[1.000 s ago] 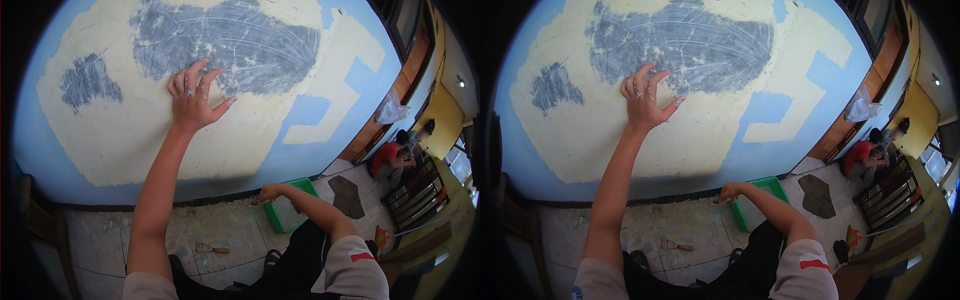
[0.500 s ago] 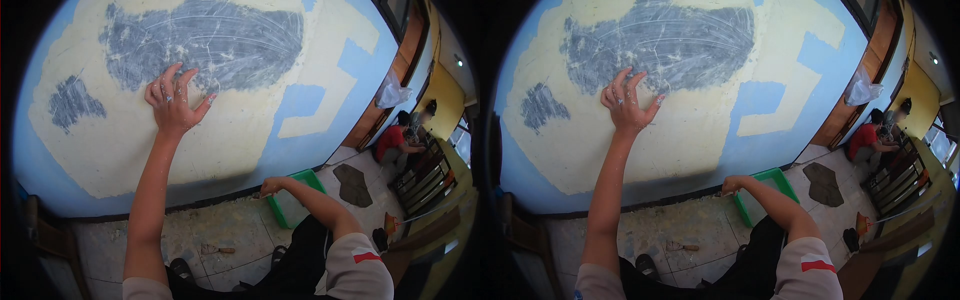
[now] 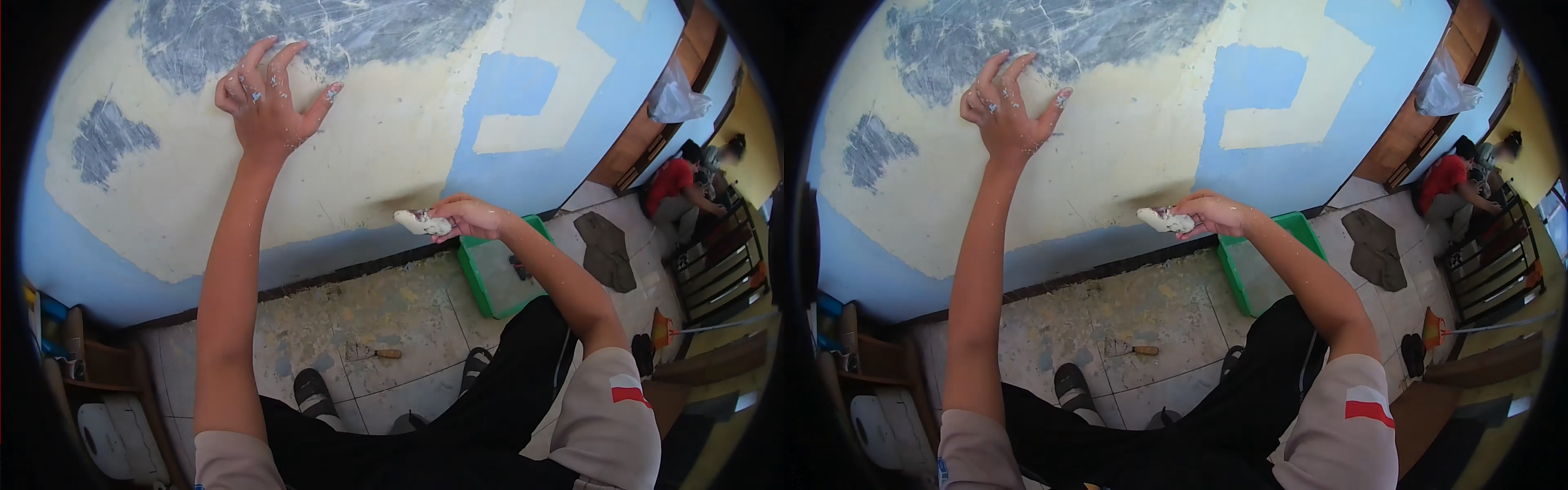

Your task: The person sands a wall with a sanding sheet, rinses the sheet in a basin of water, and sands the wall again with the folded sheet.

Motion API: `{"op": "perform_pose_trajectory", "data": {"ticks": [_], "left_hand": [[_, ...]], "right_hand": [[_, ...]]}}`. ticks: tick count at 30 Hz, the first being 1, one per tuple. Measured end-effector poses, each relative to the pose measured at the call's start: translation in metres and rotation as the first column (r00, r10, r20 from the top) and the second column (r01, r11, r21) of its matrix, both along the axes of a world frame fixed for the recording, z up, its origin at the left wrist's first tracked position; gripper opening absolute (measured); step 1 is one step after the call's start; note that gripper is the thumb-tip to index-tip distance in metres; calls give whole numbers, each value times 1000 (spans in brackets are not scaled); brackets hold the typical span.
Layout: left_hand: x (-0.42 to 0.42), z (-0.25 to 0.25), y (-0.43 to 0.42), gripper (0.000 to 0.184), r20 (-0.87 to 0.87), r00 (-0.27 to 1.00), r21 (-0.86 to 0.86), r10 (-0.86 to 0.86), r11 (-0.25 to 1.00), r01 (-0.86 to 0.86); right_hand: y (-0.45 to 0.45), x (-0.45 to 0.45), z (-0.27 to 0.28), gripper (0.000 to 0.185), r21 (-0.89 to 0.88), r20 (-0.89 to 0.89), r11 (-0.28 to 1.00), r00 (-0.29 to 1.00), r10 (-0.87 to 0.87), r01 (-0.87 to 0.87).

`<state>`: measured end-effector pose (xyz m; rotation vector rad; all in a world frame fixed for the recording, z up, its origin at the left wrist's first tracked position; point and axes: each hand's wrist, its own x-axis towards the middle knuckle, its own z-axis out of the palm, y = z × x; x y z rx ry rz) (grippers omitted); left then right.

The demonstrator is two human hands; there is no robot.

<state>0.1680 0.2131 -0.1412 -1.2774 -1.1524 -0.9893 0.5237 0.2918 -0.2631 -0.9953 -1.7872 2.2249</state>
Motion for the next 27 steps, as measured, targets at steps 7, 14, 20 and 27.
{"op": "perform_pose_trajectory", "data": {"ticks": [7, 14, 20, 27], "left_hand": [[-2, 1, 4, 65, 10, 1000, 37, 13, 999, -14], [-5, 1, 0, 69, -40, 999, 2, -5, 1000, 5], [-7, 3, -1, 72, -90, 996, -14, -17, 1000, 16], [-6, 4, -6, 70, -86, 995, -42, -56, 998, 52]], "right_hand": [[-2, 3, -9, 35, -46, 16, 999, 1000, 8, -7], [-4, 3, -6, 35, -8, 37, 1000, 999, 24, -24], [1, 2, -8, 35, -6, 30, 999, 998, -47, 47], [-7, 5, -5, 35, -35, -39, 994, 994, -103, 101]]}}
